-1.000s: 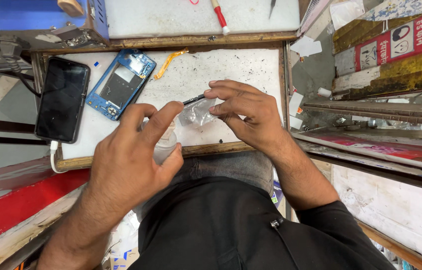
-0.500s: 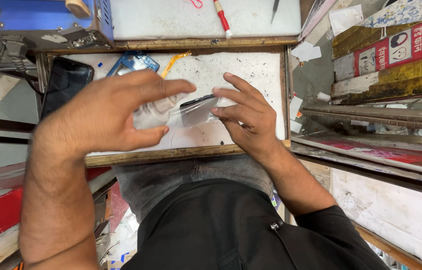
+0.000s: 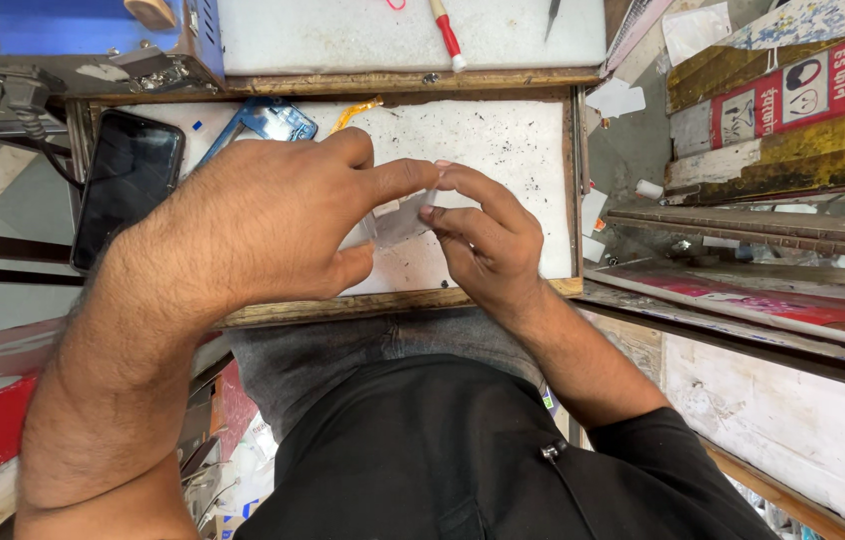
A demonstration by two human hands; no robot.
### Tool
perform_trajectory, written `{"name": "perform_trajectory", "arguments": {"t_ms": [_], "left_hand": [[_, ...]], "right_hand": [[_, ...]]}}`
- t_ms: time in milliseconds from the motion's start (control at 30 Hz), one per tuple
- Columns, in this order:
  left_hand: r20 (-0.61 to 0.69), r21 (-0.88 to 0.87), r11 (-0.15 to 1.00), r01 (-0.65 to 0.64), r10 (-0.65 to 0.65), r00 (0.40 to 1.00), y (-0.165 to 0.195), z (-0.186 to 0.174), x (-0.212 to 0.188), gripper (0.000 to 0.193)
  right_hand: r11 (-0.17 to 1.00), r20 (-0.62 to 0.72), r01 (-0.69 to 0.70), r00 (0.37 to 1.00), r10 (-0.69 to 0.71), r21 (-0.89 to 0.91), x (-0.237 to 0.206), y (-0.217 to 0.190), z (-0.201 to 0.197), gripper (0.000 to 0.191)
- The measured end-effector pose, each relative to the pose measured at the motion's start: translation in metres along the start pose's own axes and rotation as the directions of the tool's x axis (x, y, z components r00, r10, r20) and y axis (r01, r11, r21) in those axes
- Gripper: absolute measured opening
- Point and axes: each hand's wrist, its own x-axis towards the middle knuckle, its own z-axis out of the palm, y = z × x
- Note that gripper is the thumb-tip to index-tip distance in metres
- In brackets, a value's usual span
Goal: The person cleans the screen of a disassembled smartphone with a cloth and spray, then uses a plastic card to separate the screen from the phone body. The person handles the phone chassis, screen, and internal components on a workbench.
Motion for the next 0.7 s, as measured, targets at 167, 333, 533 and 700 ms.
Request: {"name": "perform_trajectory", "arguments": {"t_ms": [167, 333, 533, 700], "left_hand": [[-0.068, 0.045, 0.998, -0.033, 0.036, 0.997, 0.001, 0.0, 0.003, 0.075], [-0.003, 0.098, 0.994, -0.043, 0.043, 0.999, 0.002, -0.003, 0.01, 0.077], [0.133, 0.161, 0.987, -0.021, -0.001, 0.991, 0.006, -0.009, 0.017, 0.079], [0.149, 0.144, 0.99, 0.009, -0.03, 0.988, 0.007, -0.01, 0.019, 0.079]], "right_hand": [[0.989, 0.064, -0.128, 0.99, 0.124, 0.076, 0.002, -0.005, -0.007, 0.016], [0.984, 0.108, -0.165, 0.982, 0.158, 0.068, 0.004, -0.007, -0.013, 0.015], [0.981, 0.134, -0.175, 0.977, 0.163, 0.083, 0.005, -0.007, -0.016, 0.016], [0.959, 0.165, -0.249, 0.96, 0.225, 0.138, 0.004, -0.006, -0.015, 0.015]]}}
